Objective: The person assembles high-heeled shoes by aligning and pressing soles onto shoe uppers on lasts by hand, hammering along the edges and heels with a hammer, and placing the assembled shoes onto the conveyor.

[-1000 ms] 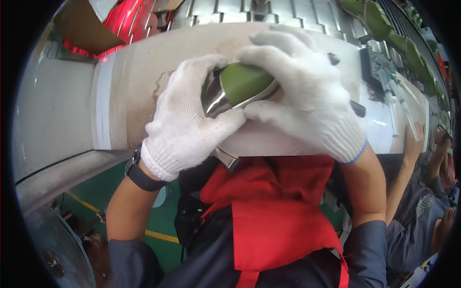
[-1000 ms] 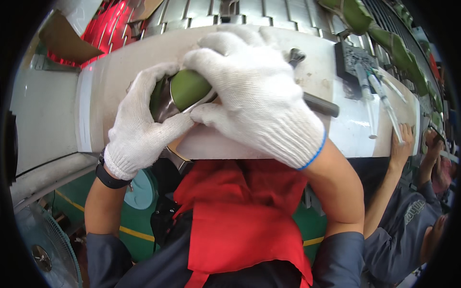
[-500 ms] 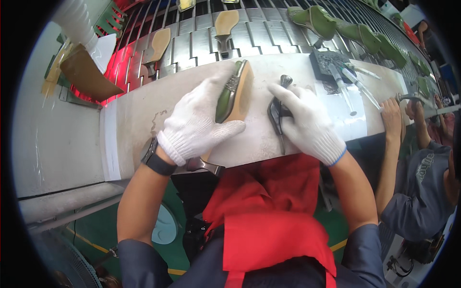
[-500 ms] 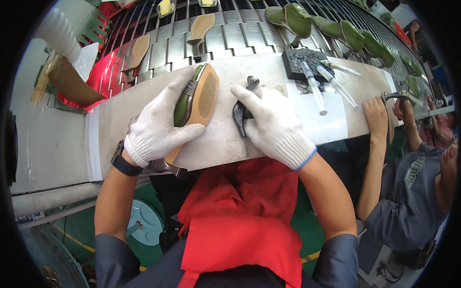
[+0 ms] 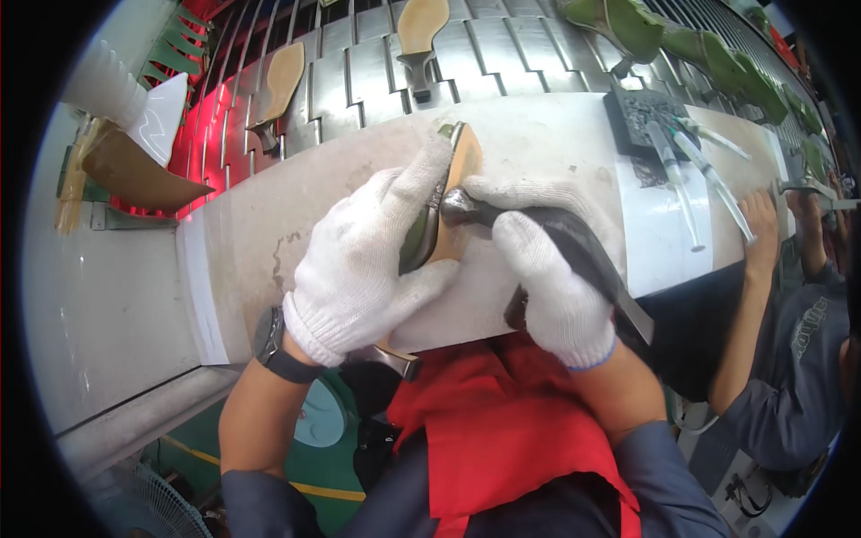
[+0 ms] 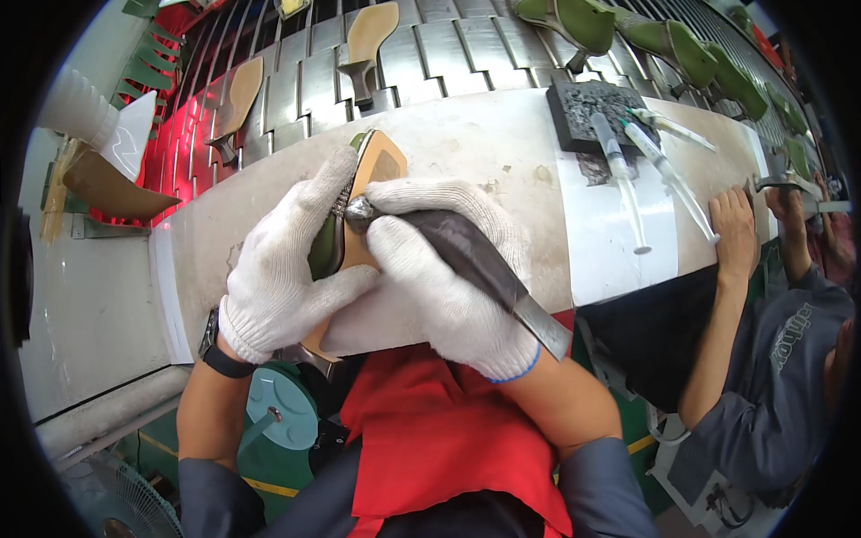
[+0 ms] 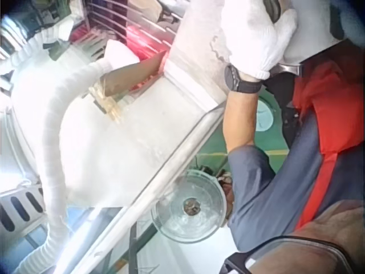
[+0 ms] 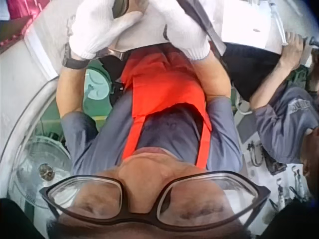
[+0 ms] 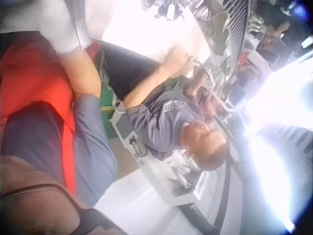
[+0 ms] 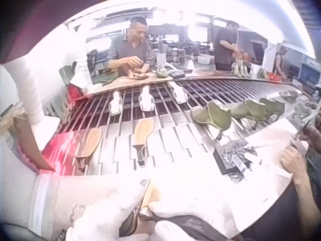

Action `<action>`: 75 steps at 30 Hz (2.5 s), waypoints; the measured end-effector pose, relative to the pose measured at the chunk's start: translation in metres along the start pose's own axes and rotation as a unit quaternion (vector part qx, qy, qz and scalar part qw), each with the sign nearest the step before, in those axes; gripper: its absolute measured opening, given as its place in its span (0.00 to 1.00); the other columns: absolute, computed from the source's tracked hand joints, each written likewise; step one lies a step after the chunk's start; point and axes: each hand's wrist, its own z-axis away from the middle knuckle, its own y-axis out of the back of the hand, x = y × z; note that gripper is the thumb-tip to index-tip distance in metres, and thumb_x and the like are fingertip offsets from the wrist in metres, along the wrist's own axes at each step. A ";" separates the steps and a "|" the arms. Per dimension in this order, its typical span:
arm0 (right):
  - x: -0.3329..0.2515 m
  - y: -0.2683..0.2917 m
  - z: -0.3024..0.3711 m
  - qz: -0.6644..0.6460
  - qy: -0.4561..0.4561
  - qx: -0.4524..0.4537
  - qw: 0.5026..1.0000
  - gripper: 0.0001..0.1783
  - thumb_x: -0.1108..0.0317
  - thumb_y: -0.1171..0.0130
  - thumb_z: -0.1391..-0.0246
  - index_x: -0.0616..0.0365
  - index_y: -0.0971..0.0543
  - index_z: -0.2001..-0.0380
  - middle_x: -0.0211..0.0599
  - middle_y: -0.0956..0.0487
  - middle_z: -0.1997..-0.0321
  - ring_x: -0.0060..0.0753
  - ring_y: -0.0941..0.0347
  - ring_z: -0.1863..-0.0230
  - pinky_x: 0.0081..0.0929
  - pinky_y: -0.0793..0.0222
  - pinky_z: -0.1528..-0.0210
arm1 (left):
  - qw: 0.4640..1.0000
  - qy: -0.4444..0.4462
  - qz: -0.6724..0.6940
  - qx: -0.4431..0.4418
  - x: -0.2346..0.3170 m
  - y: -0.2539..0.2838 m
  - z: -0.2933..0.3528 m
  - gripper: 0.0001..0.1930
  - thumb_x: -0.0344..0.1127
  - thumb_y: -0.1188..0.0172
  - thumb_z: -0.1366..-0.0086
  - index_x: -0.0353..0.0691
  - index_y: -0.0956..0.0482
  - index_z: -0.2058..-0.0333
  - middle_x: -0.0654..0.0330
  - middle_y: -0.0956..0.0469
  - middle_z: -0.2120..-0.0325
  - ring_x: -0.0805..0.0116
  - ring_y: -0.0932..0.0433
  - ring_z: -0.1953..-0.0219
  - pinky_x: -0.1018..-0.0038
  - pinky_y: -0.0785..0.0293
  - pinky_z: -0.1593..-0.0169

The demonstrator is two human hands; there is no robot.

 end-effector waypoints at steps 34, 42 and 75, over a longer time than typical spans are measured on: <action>-0.004 -0.032 0.011 0.430 0.274 -0.151 0.847 0.19 0.74 0.22 0.51 0.59 0.13 0.55 0.50 0.11 0.51 0.55 0.11 0.51 0.43 0.12 0.47 | 0.999 0.018 0.016 0.023 -0.026 0.003 0.018 0.52 0.36 0.21 0.47 0.31 0.35 0.24 0.39 0.17 0.48 0.39 0.15 0.48 0.52 0.20 0.42; -0.003 -0.029 0.024 0.369 0.265 -0.115 0.883 0.22 0.79 0.23 0.49 0.64 0.16 0.49 0.56 0.12 0.49 0.57 0.12 0.47 0.45 0.15 0.40 | 0.978 0.001 0.203 -0.040 -0.071 0.023 0.039 0.34 0.41 0.31 0.30 0.26 0.26 0.31 0.39 0.17 0.43 0.46 0.15 0.42 0.60 0.22 0.35; -0.010 -0.037 0.040 0.279 0.182 -0.071 0.940 0.21 0.81 0.30 0.40 0.68 0.19 0.44 0.55 0.13 0.44 0.43 0.13 0.44 0.38 0.19 0.38 | 0.997 0.030 0.068 -0.028 -0.042 0.030 0.037 0.52 0.47 0.21 0.43 0.32 0.34 0.25 0.35 0.20 0.39 0.39 0.19 0.37 0.55 0.23 0.33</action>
